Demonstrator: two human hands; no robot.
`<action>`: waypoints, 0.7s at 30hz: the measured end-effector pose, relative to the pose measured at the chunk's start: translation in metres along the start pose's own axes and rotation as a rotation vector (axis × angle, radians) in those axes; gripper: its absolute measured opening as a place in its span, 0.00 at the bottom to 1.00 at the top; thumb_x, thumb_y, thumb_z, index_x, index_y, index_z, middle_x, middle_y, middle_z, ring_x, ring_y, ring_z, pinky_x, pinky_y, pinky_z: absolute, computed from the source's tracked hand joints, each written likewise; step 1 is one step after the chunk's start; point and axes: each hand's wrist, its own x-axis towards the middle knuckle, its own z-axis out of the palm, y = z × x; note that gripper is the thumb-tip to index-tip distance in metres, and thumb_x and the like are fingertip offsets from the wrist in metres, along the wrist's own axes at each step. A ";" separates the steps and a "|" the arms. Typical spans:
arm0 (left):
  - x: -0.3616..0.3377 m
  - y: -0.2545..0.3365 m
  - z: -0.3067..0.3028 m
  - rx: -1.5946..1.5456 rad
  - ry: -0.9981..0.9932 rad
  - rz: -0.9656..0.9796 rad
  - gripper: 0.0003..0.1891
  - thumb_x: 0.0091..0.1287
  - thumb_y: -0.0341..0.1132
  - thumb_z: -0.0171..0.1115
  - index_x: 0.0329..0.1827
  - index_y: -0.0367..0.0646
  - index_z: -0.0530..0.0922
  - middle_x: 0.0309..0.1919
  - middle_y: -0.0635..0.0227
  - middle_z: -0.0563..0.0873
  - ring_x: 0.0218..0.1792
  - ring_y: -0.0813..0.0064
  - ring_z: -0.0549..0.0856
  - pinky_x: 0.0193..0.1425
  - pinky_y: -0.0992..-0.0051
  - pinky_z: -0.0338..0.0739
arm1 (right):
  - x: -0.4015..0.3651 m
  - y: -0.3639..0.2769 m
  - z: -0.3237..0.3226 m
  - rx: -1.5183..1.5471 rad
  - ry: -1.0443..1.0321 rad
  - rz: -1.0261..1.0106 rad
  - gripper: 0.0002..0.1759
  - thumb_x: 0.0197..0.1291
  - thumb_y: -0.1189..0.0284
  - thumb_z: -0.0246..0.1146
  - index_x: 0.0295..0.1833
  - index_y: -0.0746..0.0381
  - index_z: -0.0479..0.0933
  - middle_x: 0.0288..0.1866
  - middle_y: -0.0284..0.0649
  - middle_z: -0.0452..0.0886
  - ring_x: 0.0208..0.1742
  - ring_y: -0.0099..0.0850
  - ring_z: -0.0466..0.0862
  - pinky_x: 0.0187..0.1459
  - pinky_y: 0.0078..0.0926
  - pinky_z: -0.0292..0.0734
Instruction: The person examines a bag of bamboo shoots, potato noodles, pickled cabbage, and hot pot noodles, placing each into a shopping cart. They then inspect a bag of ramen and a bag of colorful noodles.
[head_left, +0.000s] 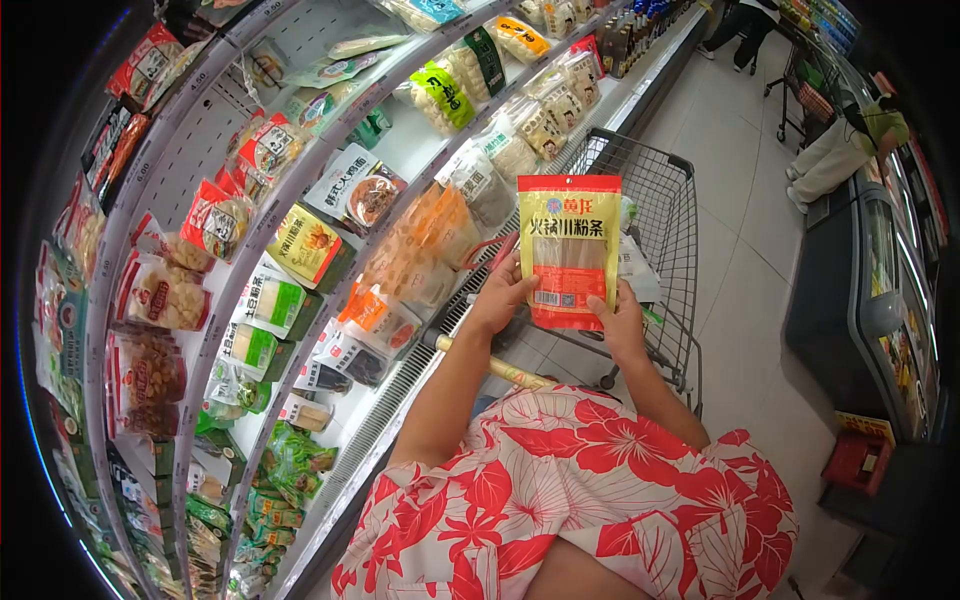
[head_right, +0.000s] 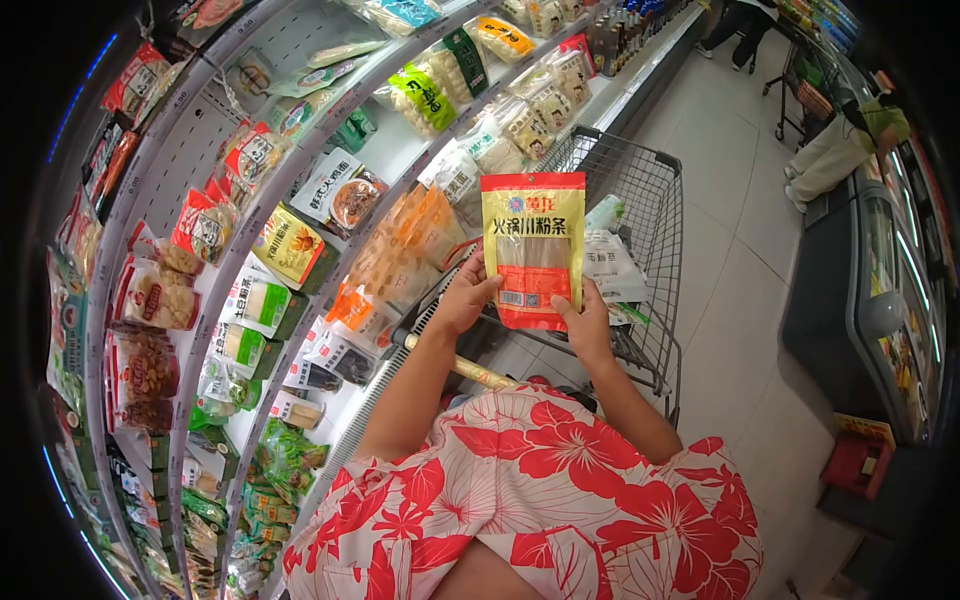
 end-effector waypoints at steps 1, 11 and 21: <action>0.001 0.000 0.000 0.000 0.002 0.000 0.25 0.66 0.23 0.56 0.67 0.45 0.64 0.56 0.66 0.80 0.55 0.73 0.81 0.61 0.69 0.75 | 0.001 0.000 0.000 0.000 -0.001 0.001 0.23 0.62 0.75 0.63 0.60 0.69 0.67 0.50 0.41 0.80 0.48 0.23 0.80 0.52 0.21 0.76; 0.007 -0.002 0.001 -0.128 -0.008 -0.012 0.27 0.65 0.21 0.56 0.68 0.45 0.64 0.60 0.67 0.77 0.59 0.73 0.78 0.64 0.69 0.73 | 0.006 -0.005 -0.004 -0.036 0.003 0.005 0.22 0.63 0.76 0.62 0.60 0.70 0.68 0.51 0.40 0.80 0.48 0.23 0.80 0.53 0.21 0.75; 0.006 0.002 0.002 -0.230 -0.023 0.010 0.18 0.66 0.23 0.56 0.60 0.42 0.72 0.55 0.66 0.81 0.56 0.73 0.80 0.61 0.69 0.74 | 0.008 0.002 -0.008 -0.082 -0.007 -0.038 0.23 0.63 0.75 0.62 0.62 0.69 0.67 0.53 0.41 0.79 0.52 0.25 0.78 0.56 0.23 0.72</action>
